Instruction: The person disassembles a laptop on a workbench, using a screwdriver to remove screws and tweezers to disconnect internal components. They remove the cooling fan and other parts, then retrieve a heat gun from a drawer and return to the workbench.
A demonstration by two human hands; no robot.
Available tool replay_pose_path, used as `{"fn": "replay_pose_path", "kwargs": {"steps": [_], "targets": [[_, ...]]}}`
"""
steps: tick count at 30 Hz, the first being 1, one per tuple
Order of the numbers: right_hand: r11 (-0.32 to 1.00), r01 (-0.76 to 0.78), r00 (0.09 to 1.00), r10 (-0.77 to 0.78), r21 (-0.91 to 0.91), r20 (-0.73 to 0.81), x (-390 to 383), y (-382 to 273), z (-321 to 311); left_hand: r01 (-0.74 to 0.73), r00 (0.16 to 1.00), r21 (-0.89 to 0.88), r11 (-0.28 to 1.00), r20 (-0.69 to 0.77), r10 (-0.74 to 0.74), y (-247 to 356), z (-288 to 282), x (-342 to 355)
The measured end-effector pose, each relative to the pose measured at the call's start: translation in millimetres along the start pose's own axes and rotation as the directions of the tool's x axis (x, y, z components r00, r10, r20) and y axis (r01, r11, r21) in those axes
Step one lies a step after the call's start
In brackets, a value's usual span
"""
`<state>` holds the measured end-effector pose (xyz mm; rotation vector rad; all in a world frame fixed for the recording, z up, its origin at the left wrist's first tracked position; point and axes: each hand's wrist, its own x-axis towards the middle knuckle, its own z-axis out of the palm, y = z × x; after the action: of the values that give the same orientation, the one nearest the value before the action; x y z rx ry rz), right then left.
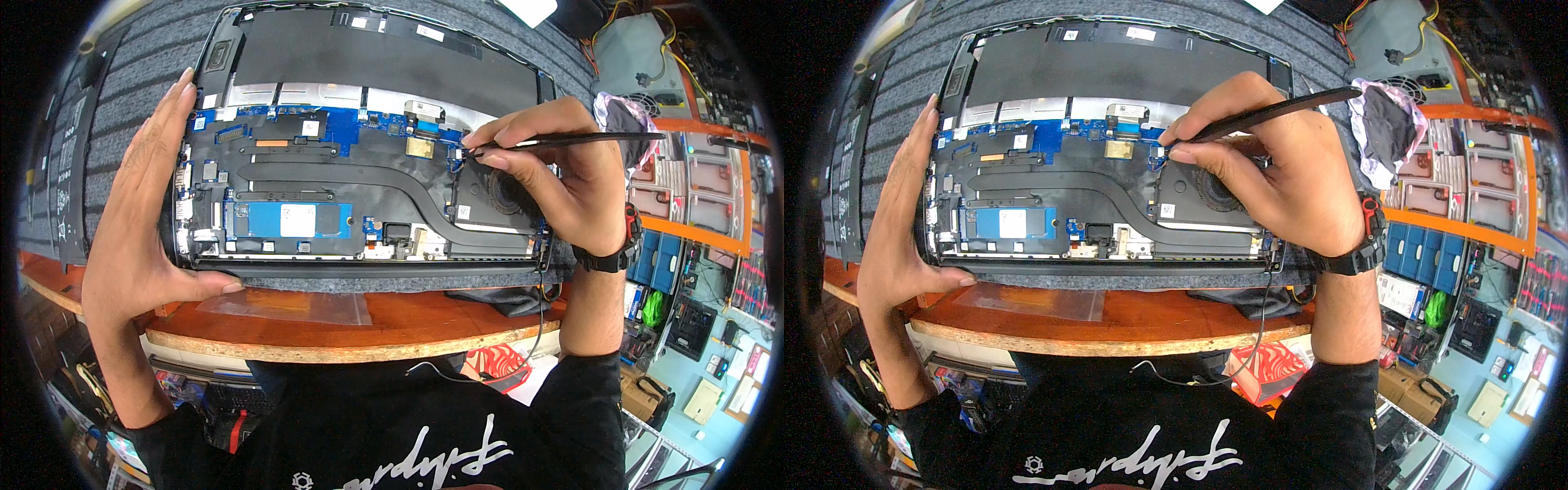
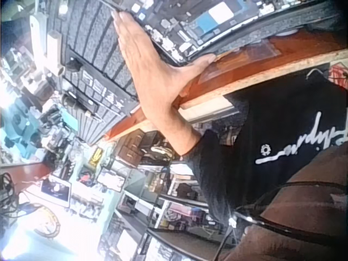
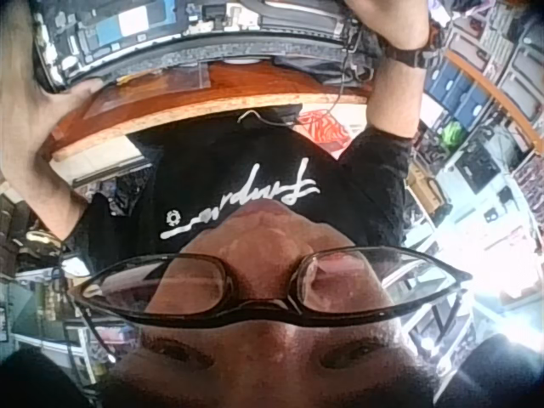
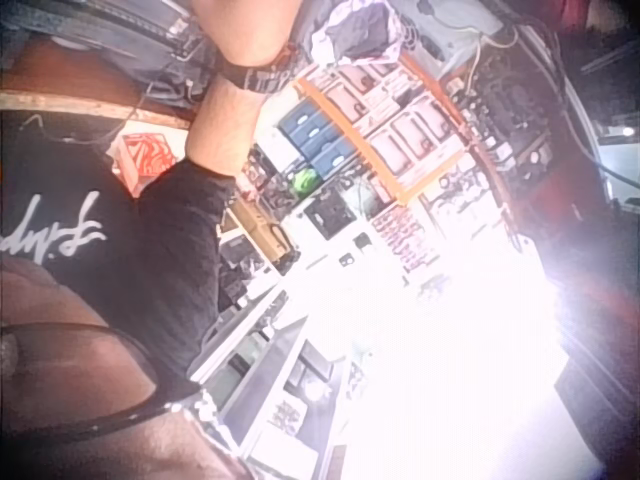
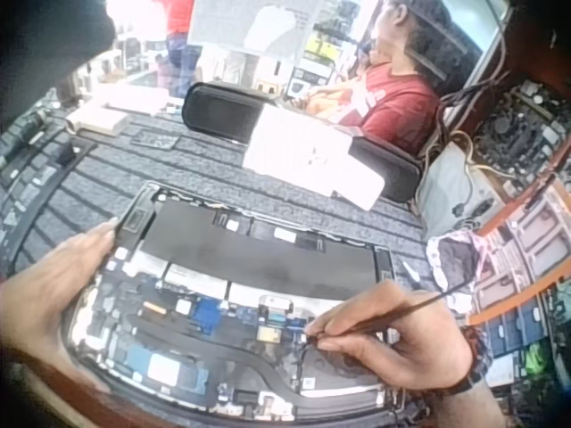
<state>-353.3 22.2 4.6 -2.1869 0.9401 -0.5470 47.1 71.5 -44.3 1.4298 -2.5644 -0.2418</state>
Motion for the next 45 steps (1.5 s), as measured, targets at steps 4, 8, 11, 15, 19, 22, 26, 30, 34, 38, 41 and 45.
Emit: {"fn": "replay_pose_path", "kwargs": {"steps": [4, 8, 11, 15, 19, 22, 26, 30, 34, 38, 41, 45], "targets": [[0.999, 0.019, 1.0, -0.019, 0.025, -0.016, -1, 2, 0, -0.011, 1.0, 0.003, 1.0, -0.002, 0.011, 0, -1, 1], [0.999, 0.034, 0.999, -0.034, -0.005, 0.014, 0, -1, -2, -0.004, 1.0, 0.0, 1.0, 0.007, 0.004, 0, -1, 0], [0.992, 0.034, 0.99, -0.016, 0.12, -0.143, -1, 6, 6, -0.004, 1.0, -0.002, 1.0, 0.006, 0.004, -1, -1, 1], [0.97, 0.1, 0.983, -0.062, 0.223, -0.175, -2, 13, 5, 0.001, 1.0, -0.008, 1.0, 0.007, -0.001, 1, -3, 1], [0.958, 0.118, 0.985, -0.079, 0.263, -0.155, -1, 19, 3, 0.007, 1.0, -0.007, 1.0, 0.017, -0.007, 1, -3, 0], [0.942, 0.132, 0.983, -0.084, 0.308, -0.165, -1, 17, 2, -0.006, 1.0, -0.014, 1.0, 0.017, 0.006, 2, -5, 1], [0.923, 0.181, 0.957, -0.086, 0.34, -0.277, -7, 13, -13, -0.024, 1.0, -0.056, 0.998, 0.003, 0.024, 6, -9, 6], [0.966, -0.154, 0.843, 0.239, 0.21, -0.482, -24, 4, -47, -0.029, 0.997, -0.144, 0.989, -0.068, 0.019, 10, -9, 8], [0.908, -0.408, 0.873, 0.357, -0.097, -0.332, -27, 8, -76, -0.066, 0.985, -0.339, 0.939, -0.173, 0.007, 1, -8, 8], [0.921, 0.003, 0.991, -0.056, -0.39, -0.125, 27, -43, -34, -0.133, 0.925, -0.333, 0.933, -0.38, -0.004, 2, -26, 12], [0.894, 0.25, 0.96, -0.28, -0.372, -0.029, 68, -86, 14, -0.293, 0.873, -0.755, 0.587, -0.462, -0.158, 37, -31, 30], [0.895, 0.32, 0.936, -0.35, -0.311, -0.043, 101, -97, 46, -0.313, 0.836, -0.823, 0.474, -0.475, -0.273, 60, -51, 52]]}}
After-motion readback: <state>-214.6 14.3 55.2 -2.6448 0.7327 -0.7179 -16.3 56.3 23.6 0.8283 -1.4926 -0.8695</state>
